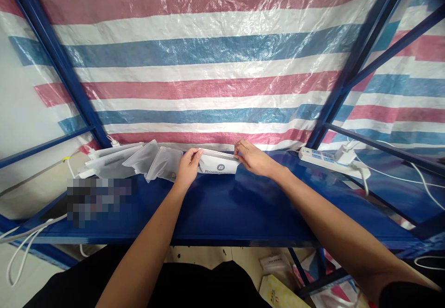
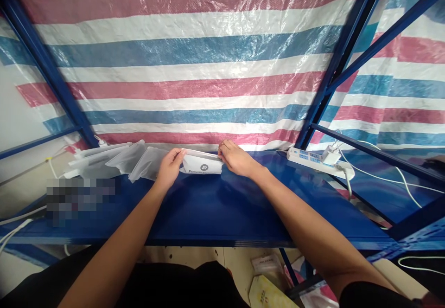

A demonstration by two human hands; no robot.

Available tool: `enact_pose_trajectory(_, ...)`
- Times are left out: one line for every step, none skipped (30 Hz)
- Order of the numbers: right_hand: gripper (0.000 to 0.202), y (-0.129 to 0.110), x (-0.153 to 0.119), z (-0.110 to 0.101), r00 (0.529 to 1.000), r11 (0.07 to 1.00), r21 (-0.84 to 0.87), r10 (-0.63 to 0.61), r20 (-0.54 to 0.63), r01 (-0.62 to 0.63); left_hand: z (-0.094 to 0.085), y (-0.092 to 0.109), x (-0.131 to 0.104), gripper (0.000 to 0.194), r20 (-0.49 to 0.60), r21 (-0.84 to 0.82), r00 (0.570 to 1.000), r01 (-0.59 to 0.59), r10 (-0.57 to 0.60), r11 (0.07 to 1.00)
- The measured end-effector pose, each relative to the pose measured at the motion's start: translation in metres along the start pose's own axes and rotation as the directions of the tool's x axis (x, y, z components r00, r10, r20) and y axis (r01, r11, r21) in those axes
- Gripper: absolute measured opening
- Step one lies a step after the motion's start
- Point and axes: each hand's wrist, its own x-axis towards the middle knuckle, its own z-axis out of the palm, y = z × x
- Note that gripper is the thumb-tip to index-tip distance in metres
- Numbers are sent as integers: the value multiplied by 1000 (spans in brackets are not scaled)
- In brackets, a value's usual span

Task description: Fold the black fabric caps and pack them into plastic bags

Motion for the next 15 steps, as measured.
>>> enact_pose_trajectory(19, 0, -1, 0, 1000, 1000, 18, 9, -4, -9, 0, -1, 0, 35, -2, 1, 1000, 1, 0, 1000)
enact_pose_trajectory(18, -1, -1, 0, 1000, 999, 44, 20, -9, -20, 0, -2, 1, 36, -2, -1, 1000, 1, -1, 1000)
enact_pose_trajectory(18, 0, -3, 1, 999, 997, 77, 32, -12, -31, -1, -4, 1, 36, 0, -10, 1000, 2, -2, 1000)
enact_pose_trajectory(17, 1, -5, 3, 999, 992, 115, 48, -15, -46, -2, -5, 2, 37, 6, -29, 1000, 8, -8, 1000)
enact_pose_trajectory(17, 2, -7, 5, 997, 986, 156, 69, -17, -66, -3, -7, 2, 37, 15, -56, 1000, 17, -16, 998)
enact_pose_trajectory(17, 4, -9, 7, 995, 976, 198, 98, -23, -91, -4, -8, 2, 38, 28, -88, 999, 31, -28, 996)
enact_pose_trajectory(18, 6, -12, 10, 991, 964, 237, 133, -32, -122, -5, -8, 2, 40, 42, -120, 998, 46, -41, 992)
enact_pose_trajectory(20, 8, -15, 13, 984, 949, 276, 171, -41, -154, -7, -8, 2, 43, 60, -147, 997, 58, -49, 987)
enact_pose_trajectory(23, 11, -17, 16, 977, 931, 314, 210, -47, -185, -8, -7, 1, 45, 81, -159, 995, 64, -51, 985)
enact_pose_trajectory(27, 12, -20, 19, 969, 911, 353, 243, -46, -211, -10, -5, 1, 47, 102, -155, 994, 64, -49, 986)
enact_pose_trajectory(30, 14, -21, 21, 963, 892, 388, 267, -37, -232, -12, -3, 0, 48, 123, -139, 991, 61, -44, 988)
enact_pose_trajectory(32, 15, -22, 22, 959, 876, 414, 283, -27, -247, -14, 0, -1, 47, 147, -112, 988, 56, -39, 992)
enact_pose_trajectory(33, 15, -23, 24, 956, 865, 431, 291, -17, -256, -16, 3, -2, 47, 175, -77, 984, 49, -35, 996)
enact_pose_trajectory(33, 14, -23, 24, 955, 859, 442, 295, -12, -260, -18, 5, -2, 46, 205, -41, 978, 42, -33, 998)
enact_pose_trajectory(33, 14, -22, 24, 956, 856, 448, 293, -7, -259, -20, 7, -3, 44, 239, -7, 971, 32, -30, 999)
